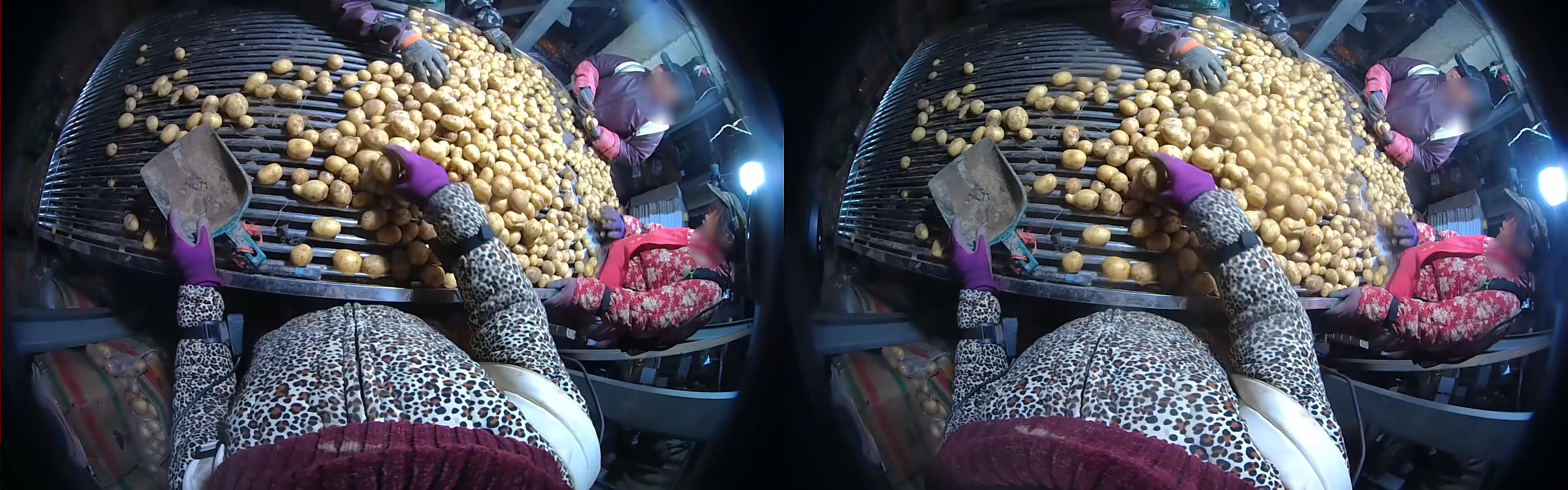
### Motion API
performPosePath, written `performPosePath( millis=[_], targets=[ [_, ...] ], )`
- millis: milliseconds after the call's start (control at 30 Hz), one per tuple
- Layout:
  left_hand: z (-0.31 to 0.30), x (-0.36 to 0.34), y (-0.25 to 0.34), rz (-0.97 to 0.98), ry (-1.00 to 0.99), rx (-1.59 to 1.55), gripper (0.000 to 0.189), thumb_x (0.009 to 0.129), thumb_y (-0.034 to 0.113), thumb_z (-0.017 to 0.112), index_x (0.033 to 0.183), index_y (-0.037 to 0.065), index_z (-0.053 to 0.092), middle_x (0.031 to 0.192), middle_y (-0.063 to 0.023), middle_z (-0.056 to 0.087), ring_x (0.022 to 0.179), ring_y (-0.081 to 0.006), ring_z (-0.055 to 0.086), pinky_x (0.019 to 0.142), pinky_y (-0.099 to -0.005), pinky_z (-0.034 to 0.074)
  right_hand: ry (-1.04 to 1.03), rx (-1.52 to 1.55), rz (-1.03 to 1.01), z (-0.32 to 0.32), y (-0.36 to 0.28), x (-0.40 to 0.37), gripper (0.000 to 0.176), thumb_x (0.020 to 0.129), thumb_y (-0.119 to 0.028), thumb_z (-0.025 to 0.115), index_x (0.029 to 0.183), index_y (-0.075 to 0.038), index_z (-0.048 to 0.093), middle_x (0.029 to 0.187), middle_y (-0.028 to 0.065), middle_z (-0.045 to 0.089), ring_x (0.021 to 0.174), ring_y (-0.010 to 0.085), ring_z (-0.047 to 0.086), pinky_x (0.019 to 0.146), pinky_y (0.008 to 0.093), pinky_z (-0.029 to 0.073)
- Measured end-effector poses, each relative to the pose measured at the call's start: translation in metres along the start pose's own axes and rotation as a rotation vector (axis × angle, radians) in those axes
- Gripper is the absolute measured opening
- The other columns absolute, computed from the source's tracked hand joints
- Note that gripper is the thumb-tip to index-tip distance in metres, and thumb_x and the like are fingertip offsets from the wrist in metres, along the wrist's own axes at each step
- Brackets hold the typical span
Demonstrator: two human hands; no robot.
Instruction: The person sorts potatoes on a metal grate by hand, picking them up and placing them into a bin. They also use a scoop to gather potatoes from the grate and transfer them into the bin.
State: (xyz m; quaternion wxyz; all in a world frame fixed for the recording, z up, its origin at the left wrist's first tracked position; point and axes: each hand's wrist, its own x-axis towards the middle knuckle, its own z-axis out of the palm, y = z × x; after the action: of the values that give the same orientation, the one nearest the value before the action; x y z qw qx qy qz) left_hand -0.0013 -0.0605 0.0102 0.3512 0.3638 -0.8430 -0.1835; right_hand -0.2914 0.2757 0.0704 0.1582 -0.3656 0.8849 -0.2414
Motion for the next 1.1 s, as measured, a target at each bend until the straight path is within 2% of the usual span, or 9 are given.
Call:
performPosePath(
  millis=[133,233,333,367,433,633,900,1000,1100],
  targets=[
    [0.009,0.000,-0.013,0.028,0.018,-0.061,0.060,0.084,0.014,0.070,0.136,-0.001,0.045,0.133,-0.0235,0.051,0.122,-0.0339,0.052,0.102,-0.0409,0.041,0.107,1.074,-0.102,0.015,0.028,-0.039,0.081,0.069,-0.015,0.083,0.140,-0.008,0.043,0.127,0.0078,0.055,0.112,0.0210,0.056,0.095,0.0340,0.048],
    [0.011,0.001,-0.023,0.039,-0.008,-0.052,0.058,0.085,0.014,0.069,0.135,-0.002,0.045,0.131,-0.0237,0.052,0.122,-0.0342,0.052,0.103,-0.0406,0.041,0.026,1.650,-0.062,0.006,0.002,-0.090,0.093,0.074,-0.022,0.080,0.148,-0.008,0.026,0.131,0.0175,0.051,0.114,0.0277,0.057,0.092,0.0426,0.052],
    [0.017,0.005,-0.044,0.065,-0.026,-0.021,0.056,0.087,0.013,0.067,0.136,-0.002,0.045,0.131,-0.0242,0.053,0.121,-0.0336,0.052,0.102,-0.0397,0.041,0.011,1.811,-0.145,0.016,0.000,-0.123,0.090,0.082,-0.043,0.071,0.150,-0.014,0.020,0.130,0.0185,0.052,0.103,0.0305,0.063,0.082,0.0448,0.057],
    [0.019,0.003,-0.043,0.068,-0.027,-0.053,0.056,0.087,0.014,0.067,0.136,-0.002,0.045,0.131,-0.0242,0.053,0.121,-0.0330,0.052,0.102,-0.0395,0.041,0.060,1.946,-0.031,0.024,0.000,-0.137,0.084,0.085,-0.050,0.067,0.149,-0.019,0.023,0.131,0.0198,0.052,0.100,0.0311,0.065,0.076,0.0436,0.058],
    [0.018,0.007,-0.046,0.074,-0.061,-0.049,0.056,0.087,0.015,0.067,0.136,-0.003,0.045,0.132,-0.0247,0.052,0.121,-0.0330,0.052,0.103,-0.0393,0.041,0.060,2.164,-0.062,0.034,0.006,-0.153,0.078,0.087,-0.052,0.064,0.148,-0.022,0.026,0.132,0.0210,0.052,0.098,0.0323,0.066,0.071,0.0430,0.059],
    [0.027,0.018,-0.068,0.201,-0.059,0.100,0.056,0.089,0.019,0.066,0.134,-0.007,0.045,0.132,-0.0278,0.052,0.121,-0.0382,0.051,0.103,-0.0415,0.040,0.233,2.290,-0.102,0.057,0.020,-0.210,0.075,0.092,-0.064,0.044,0.148,-0.016,0.029,0.128,0.0238,0.055,0.090,0.0319,0.069,0.064,0.0411,0.062],
    [0.034,0.038,-0.081,0.165,-0.145,0.200,0.056,0.091,0.029,0.063,0.132,-0.006,0.048,0.130,-0.0279,0.053,0.121,-0.0378,0.052,0.103,-0.0415,0.041,0.433,2.231,-0.271,0.113,0.054,-0.279,0.083,0.088,-0.056,0.060,0.148,-0.011,0.026,0.123,0.0235,0.058,0.087,0.0295,0.070,0.067,0.0405,0.062],
    [0.032,0.041,-0.072,0.231,-0.236,0.246,0.056,0.092,0.030,0.062,0.132,-0.007,0.048,0.130,-0.0280,0.053,0.122,-0.0374,0.051,0.103,-0.0418,0.041,0.533,2.169,-0.222,0.128,0.055,-0.311,0.081,0.088,-0.050,0.064,0.149,-0.014,0.025,0.125,0.0234,0.056,0.089,0.0294,0.070,0.069,0.0428,0.062],
    [0.042,0.039,-0.079,0.236,-0.161,0.230,0.054,0.093,0.029,0.061,0.131,-0.007,0.049,0.129,-0.0273,0.053,0.122,-0.0374,0.051,0.102,-0.0419,0.041,0.672,2.158,-0.209,0.148,0.065,-0.335,0.078,0.089,-0.046,0.063,0.149,-0.016,0.025,0.126,0.0237,0.055,0.092,0.0304,0.069,0.071,0.0439,0.062]
  ],
)
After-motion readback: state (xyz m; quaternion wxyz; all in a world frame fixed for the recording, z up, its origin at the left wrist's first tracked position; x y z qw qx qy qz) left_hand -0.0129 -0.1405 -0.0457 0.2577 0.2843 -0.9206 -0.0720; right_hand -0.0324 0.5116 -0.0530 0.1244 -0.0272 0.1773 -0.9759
